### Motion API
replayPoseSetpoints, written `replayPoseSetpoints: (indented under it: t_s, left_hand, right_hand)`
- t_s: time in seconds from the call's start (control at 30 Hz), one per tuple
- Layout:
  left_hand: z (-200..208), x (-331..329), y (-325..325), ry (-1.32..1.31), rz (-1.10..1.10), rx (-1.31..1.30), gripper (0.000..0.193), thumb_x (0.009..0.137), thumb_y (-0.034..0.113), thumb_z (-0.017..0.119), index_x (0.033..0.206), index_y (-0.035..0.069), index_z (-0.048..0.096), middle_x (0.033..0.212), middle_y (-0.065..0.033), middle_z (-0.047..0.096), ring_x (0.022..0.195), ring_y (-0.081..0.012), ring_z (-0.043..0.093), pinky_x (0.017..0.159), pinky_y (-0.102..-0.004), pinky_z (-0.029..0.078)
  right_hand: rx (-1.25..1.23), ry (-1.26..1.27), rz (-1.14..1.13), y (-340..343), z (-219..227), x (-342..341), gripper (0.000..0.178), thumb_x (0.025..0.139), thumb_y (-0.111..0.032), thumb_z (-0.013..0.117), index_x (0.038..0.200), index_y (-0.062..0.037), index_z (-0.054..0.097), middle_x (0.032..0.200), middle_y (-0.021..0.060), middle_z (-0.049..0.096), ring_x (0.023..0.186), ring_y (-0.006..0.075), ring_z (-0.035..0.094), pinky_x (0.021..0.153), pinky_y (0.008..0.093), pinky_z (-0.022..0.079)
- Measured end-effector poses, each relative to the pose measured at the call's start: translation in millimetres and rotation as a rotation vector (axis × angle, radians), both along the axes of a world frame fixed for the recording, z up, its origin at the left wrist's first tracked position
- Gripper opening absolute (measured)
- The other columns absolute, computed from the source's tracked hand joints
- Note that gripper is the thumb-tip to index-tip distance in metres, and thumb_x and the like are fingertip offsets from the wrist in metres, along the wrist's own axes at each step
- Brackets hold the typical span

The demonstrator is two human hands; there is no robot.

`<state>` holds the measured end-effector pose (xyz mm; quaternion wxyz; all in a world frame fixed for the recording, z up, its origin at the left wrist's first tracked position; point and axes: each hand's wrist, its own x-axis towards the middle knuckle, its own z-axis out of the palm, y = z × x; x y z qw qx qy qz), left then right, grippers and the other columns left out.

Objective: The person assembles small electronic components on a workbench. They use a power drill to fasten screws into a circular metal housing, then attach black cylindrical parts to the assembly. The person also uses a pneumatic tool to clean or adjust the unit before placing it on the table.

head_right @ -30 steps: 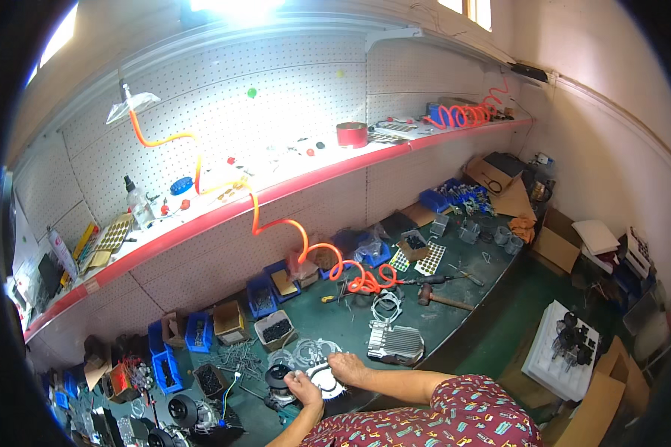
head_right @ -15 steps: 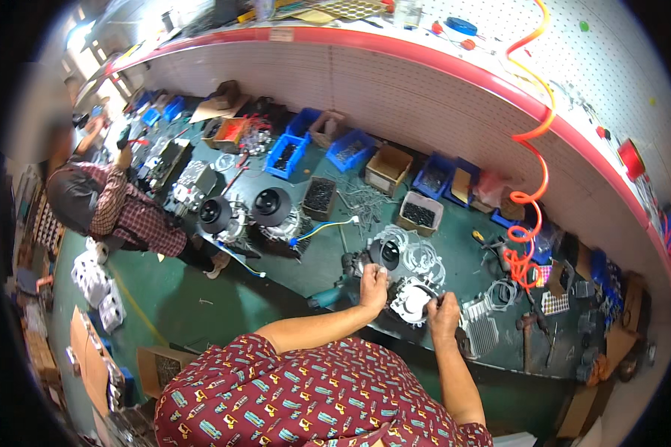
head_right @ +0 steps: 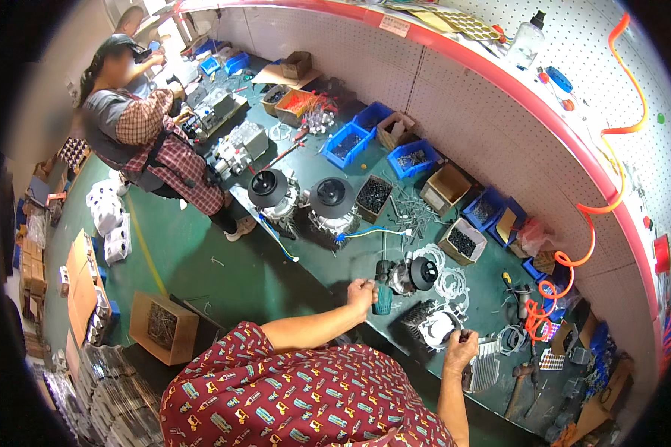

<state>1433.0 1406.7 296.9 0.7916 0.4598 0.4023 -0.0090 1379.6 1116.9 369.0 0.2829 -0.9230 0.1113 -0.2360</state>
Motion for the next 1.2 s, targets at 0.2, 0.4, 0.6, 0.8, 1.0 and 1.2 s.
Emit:
replayPoseSetpoints:
  t_s: [0.2,0.4,0.6,0.8,1.0,1.2]
  left_hand:
    - [-16,-6,33,0.036,-0.005,-0.116,0.013,0.100,0.012,0.056,0.090,0.003,0.057,0.073,-0.0053,0.061,0.055,-0.0126,0.056,0.048,-0.0278,0.048]
    - [-40,-16,59,0.048,0.059,-0.172,0.006,0.098,0.007,0.058,0.101,0.005,0.054,0.081,-0.0072,0.063,0.060,-0.0161,0.059,0.052,-0.0303,0.053]
    - [-31,-18,76,0.112,-0.004,-0.169,0.022,0.096,0.005,0.056,0.118,0.006,0.052,0.096,-0.0101,0.066,0.078,-0.0193,0.064,0.070,-0.0337,0.057]
    - [-12,-33,72,0.108,-0.229,0.001,0.015,0.097,0.008,0.055,0.112,0.006,0.055,0.089,-0.0054,0.064,0.073,-0.0131,0.061,0.063,-0.0280,0.054]
    - [21,-33,38,0.079,-0.517,0.023,0.018,0.097,0.008,0.056,0.114,0.003,0.056,0.088,-0.0070,0.065,0.069,-0.0133,0.061,0.063,-0.0270,0.055]
    - [55,-51,21,-0.117,-0.692,0.270,0.030,0.095,0.005,0.055,0.123,-0.005,0.050,0.093,-0.0085,0.062,0.076,-0.0138,0.059,0.067,-0.0272,0.052]
  right_hand:
    - [-0.016,0.024,0.057,12,13,5,0.019,0.081,-0.007,0.070,0.076,0.0008,0.054,0.070,0.0160,0.059,0.063,0.0298,0.058,0.060,0.0391,0.048]
    - [-0.026,0.061,0.039,7,9,0,0.017,0.082,-0.007,0.070,0.081,0.0006,0.055,0.069,0.0150,0.057,0.061,0.0284,0.058,0.060,0.0395,0.048]
    - [0.245,0.047,-0.064,20,15,-2,0.019,0.083,-0.007,0.073,0.091,-0.0005,0.057,0.074,0.0061,0.059,0.064,0.0143,0.055,0.062,0.0310,0.049]
    - [0.715,0.114,-0.107,13,3,-5,0.019,0.083,-0.013,0.078,0.089,-0.0005,0.065,0.076,-0.0004,0.062,0.068,0.0068,0.053,0.061,0.0235,0.045]
    - [0.757,0.252,-0.167,14,31,-14,0.017,0.080,-0.014,0.077,0.082,0.0012,0.070,0.074,0.0031,0.067,0.066,0.0087,0.057,0.063,0.0258,0.048]
    - [0.892,0.194,0.027,12,6,-3,0.024,0.080,-0.022,0.073,0.085,0.0022,0.073,0.080,0.0138,0.072,0.073,0.0175,0.066,0.069,0.0331,0.052]
